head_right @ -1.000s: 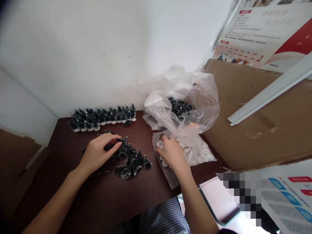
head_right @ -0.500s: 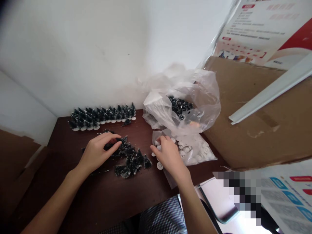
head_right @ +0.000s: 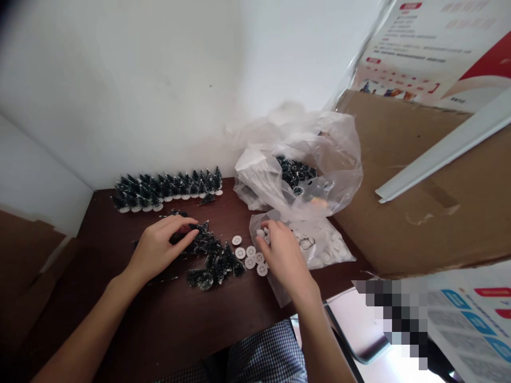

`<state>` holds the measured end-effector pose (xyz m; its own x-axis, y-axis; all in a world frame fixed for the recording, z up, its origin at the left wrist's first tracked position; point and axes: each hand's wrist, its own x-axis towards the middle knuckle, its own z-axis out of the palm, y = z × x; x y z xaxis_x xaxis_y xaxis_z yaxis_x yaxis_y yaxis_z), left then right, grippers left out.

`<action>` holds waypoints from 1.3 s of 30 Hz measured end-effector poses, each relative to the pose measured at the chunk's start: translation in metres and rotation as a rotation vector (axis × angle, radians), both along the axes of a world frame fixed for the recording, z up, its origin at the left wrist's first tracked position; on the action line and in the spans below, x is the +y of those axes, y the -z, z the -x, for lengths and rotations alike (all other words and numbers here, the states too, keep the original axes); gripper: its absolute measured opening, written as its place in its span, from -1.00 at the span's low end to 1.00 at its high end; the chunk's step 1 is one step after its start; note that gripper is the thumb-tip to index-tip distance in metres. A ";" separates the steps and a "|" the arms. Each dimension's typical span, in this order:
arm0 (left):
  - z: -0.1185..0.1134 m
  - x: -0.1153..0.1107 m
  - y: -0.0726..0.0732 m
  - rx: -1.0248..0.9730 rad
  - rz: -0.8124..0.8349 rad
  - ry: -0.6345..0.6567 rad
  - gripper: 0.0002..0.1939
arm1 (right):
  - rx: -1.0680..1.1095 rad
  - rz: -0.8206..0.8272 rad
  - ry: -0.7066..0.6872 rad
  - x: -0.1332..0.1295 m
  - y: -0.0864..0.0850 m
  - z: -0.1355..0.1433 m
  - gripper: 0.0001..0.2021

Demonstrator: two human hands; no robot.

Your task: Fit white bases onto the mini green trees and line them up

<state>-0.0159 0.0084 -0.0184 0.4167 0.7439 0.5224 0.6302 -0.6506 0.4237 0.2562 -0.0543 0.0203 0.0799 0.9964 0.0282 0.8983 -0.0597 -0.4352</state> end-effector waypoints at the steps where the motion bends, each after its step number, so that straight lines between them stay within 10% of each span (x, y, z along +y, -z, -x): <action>1: 0.000 0.000 0.000 0.002 -0.001 0.002 -0.82 | -0.040 0.004 -0.009 0.001 0.004 0.000 -0.69; 11: 0.000 -0.001 -0.001 0.018 0.025 -0.003 -0.81 | -0.215 0.040 0.049 0.015 0.028 0.003 -0.68; 39: 0.001 -0.002 -0.002 0.052 0.039 -0.012 -0.79 | -0.104 0.091 0.064 0.015 0.027 0.004 -0.96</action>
<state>-0.0167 0.0064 -0.0167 0.4337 0.7684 0.4706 0.6593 -0.6266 0.4155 0.2519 -0.0395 -0.0070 0.1447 0.9882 -0.0507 0.9314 -0.1533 -0.3302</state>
